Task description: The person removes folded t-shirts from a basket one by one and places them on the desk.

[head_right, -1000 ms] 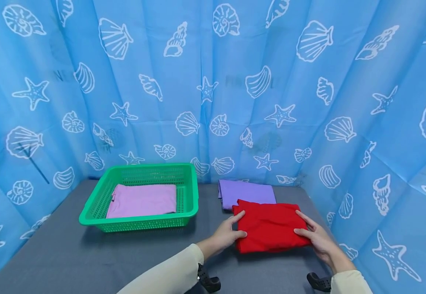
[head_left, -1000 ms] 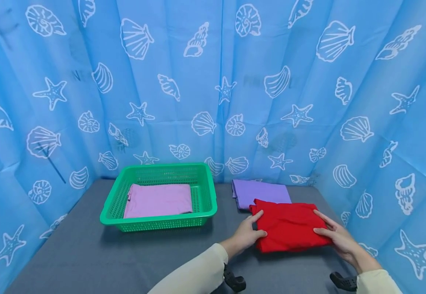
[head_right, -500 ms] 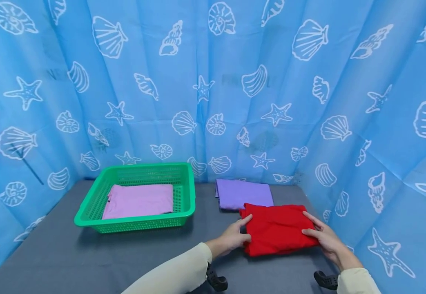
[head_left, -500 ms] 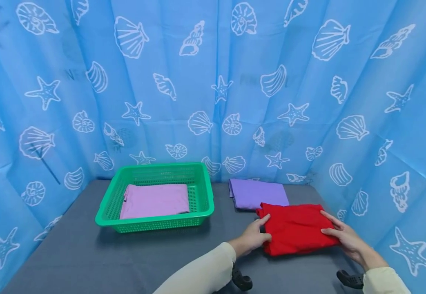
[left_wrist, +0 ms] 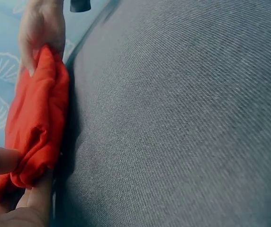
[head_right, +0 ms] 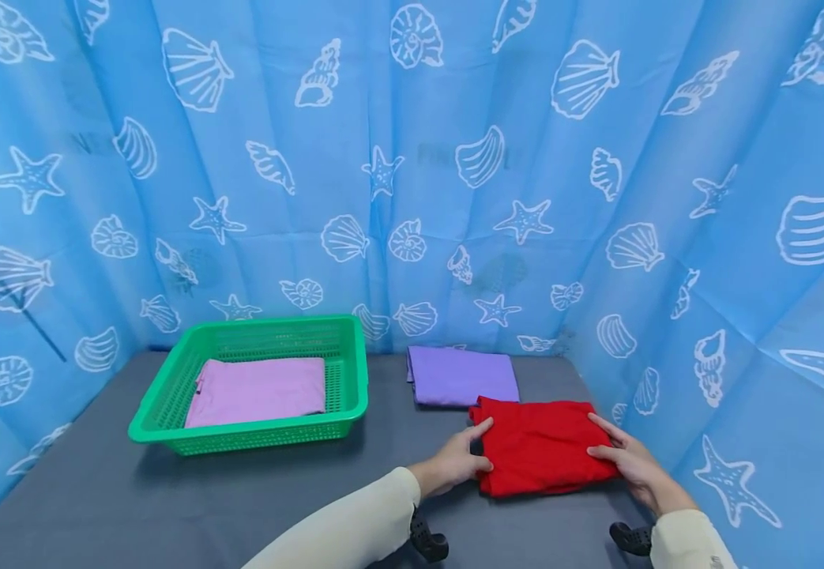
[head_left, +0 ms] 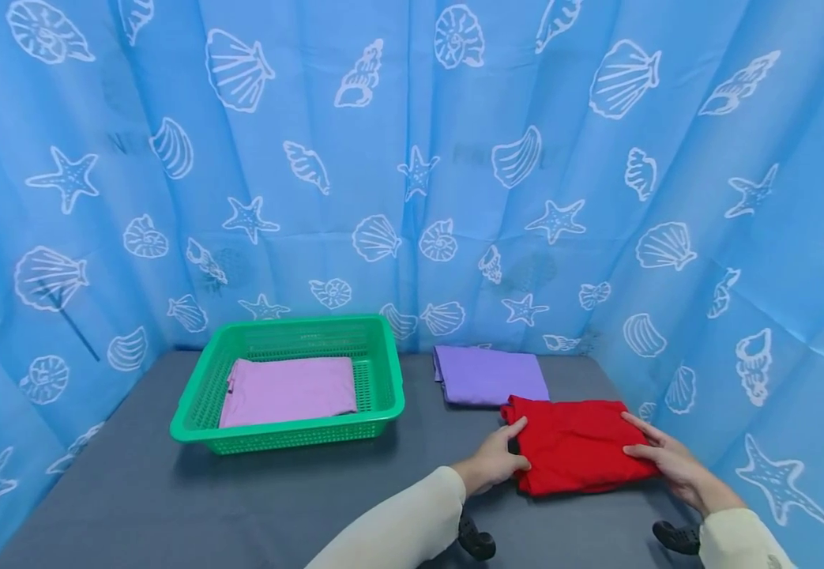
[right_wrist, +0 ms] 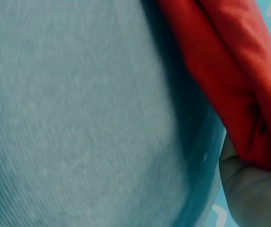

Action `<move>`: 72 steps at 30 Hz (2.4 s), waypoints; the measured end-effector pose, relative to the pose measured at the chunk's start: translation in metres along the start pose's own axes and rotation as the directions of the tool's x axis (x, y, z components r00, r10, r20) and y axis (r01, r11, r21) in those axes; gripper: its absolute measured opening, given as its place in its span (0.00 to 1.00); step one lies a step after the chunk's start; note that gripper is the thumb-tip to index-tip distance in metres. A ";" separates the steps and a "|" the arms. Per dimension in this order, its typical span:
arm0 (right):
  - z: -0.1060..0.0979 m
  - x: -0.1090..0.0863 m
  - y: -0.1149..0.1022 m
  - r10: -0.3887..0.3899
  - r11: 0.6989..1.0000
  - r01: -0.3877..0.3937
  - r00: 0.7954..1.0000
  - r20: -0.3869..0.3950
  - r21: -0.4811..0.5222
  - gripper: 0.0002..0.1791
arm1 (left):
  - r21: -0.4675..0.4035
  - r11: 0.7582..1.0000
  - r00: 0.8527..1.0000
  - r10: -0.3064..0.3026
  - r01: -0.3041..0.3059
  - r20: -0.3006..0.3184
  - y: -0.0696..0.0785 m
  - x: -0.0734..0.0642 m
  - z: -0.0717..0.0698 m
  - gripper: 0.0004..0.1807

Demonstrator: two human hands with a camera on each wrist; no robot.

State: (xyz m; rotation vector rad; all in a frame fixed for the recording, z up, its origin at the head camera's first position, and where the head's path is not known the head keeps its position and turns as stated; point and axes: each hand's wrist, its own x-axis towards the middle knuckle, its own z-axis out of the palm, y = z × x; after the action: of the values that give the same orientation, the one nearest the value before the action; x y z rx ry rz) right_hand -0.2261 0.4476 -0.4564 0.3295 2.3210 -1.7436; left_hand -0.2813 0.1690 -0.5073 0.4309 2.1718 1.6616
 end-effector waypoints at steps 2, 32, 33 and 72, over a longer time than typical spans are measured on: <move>0.000 0.001 0.000 0.004 1.000 -0.004 1.000 -0.003 -0.029 0.44 | -0.004 1.000 1.000 -0.002 0.002 -0.002 0.000 0.001 0.001 0.40; -0.034 0.012 0.023 0.044 0.978 -0.087 0.974 -0.222 -0.188 0.46 | 0.142 0.990 0.997 -0.005 0.016 -0.081 0.017 0.014 0.043 0.37; -0.034 0.012 0.023 0.034 0.978 -0.080 0.972 -0.232 -0.193 0.45 | 0.149 0.989 0.996 -0.007 0.019 -0.084 0.018 0.015 0.043 0.37; 0.048 0.021 0.006 -0.500 0.853 0.286 0.687 -0.527 -0.437 0.26 | -0.306 0.921 0.969 0.243 -0.241 -0.034 0.030 -0.042 -0.065 0.14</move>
State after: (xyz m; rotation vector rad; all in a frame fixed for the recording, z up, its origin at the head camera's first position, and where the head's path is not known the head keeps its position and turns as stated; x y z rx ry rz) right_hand -0.2422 0.4044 -0.4814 0.4146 3.3425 -1.5172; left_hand -0.2744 0.1018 -0.4588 0.6309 1.8666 2.0884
